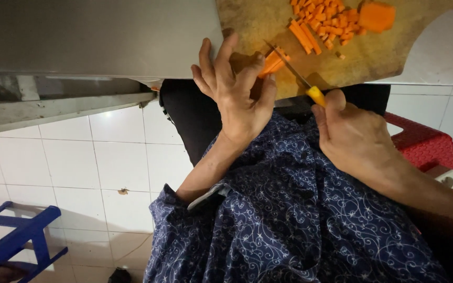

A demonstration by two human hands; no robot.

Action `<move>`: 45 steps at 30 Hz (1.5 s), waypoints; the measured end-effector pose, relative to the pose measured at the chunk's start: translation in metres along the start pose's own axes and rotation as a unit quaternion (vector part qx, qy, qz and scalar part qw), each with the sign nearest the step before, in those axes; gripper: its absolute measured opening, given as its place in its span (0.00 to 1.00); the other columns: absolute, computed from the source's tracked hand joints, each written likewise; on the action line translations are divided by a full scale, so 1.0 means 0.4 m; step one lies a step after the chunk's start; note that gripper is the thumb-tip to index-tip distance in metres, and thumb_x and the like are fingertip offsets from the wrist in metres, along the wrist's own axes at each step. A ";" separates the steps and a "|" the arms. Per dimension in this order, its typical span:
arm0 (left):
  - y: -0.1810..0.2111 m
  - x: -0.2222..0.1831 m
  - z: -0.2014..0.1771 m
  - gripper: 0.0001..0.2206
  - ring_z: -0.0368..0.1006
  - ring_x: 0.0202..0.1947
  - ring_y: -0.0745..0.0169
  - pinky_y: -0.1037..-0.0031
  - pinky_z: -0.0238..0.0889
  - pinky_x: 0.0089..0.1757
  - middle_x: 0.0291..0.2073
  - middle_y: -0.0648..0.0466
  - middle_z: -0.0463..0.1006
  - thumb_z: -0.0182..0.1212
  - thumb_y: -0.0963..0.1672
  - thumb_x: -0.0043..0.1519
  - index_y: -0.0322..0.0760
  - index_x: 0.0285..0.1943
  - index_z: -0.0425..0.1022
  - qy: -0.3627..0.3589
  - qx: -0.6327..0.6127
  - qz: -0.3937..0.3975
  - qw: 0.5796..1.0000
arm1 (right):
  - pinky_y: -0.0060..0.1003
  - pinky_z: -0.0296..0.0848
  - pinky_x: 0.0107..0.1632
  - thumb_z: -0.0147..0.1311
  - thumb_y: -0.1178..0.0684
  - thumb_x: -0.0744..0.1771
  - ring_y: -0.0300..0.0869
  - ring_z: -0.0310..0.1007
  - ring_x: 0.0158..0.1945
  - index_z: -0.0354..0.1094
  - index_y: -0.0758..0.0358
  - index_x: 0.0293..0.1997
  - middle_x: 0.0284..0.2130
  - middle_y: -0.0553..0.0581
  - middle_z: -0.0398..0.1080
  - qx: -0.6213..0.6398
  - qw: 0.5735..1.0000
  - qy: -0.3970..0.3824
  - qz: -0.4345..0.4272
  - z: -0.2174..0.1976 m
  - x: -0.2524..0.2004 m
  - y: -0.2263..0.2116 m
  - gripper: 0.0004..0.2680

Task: Dicing carrots on a wooden cutting board using a knife.

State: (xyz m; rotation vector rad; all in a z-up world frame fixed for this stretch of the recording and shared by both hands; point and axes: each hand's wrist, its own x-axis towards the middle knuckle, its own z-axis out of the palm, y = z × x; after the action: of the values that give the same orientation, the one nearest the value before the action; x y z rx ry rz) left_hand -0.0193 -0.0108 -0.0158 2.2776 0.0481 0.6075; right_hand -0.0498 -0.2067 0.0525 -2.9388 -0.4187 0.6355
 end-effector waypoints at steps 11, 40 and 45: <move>-0.022 -0.008 0.007 0.04 0.39 0.80 0.44 0.27 0.31 0.72 0.73 0.63 0.57 0.70 0.47 0.56 0.49 0.37 0.83 -0.006 -0.017 0.019 1.000 | 0.23 0.68 0.08 0.36 0.53 0.74 0.32 0.72 0.11 0.58 0.70 0.70 0.35 0.60 0.68 -0.127 0.985 0.000 -0.115 -0.087 0.066 -0.038 0.17; -0.032 -0.007 0.015 0.07 0.41 0.80 0.42 0.34 0.34 0.74 0.72 0.64 0.58 0.72 0.47 0.56 0.53 0.42 0.86 0.011 -0.043 0.016 0.999 | 0.32 0.57 0.05 0.39 0.52 0.74 0.38 0.60 0.07 0.54 0.76 0.69 0.13 0.55 0.65 0.136 0.990 -0.043 -0.012 -0.085 0.050 -0.053 0.16; -0.024 -0.006 0.016 0.06 0.42 0.80 0.43 0.30 0.36 0.74 0.72 0.64 0.58 0.72 0.46 0.55 0.51 0.40 0.85 0.018 -0.043 0.013 0.999 | 0.52 0.74 0.20 0.38 0.43 0.75 0.56 0.75 0.17 0.59 0.72 0.51 0.17 0.59 0.71 -0.011 0.998 -0.049 0.029 -0.023 0.032 -0.035 0.16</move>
State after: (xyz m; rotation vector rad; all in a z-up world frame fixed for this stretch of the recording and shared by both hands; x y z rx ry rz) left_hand -0.0171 -0.0088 -0.0272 2.1867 0.0094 0.6523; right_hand -0.0382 -0.1902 0.0579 -2.9583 -0.3538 0.7906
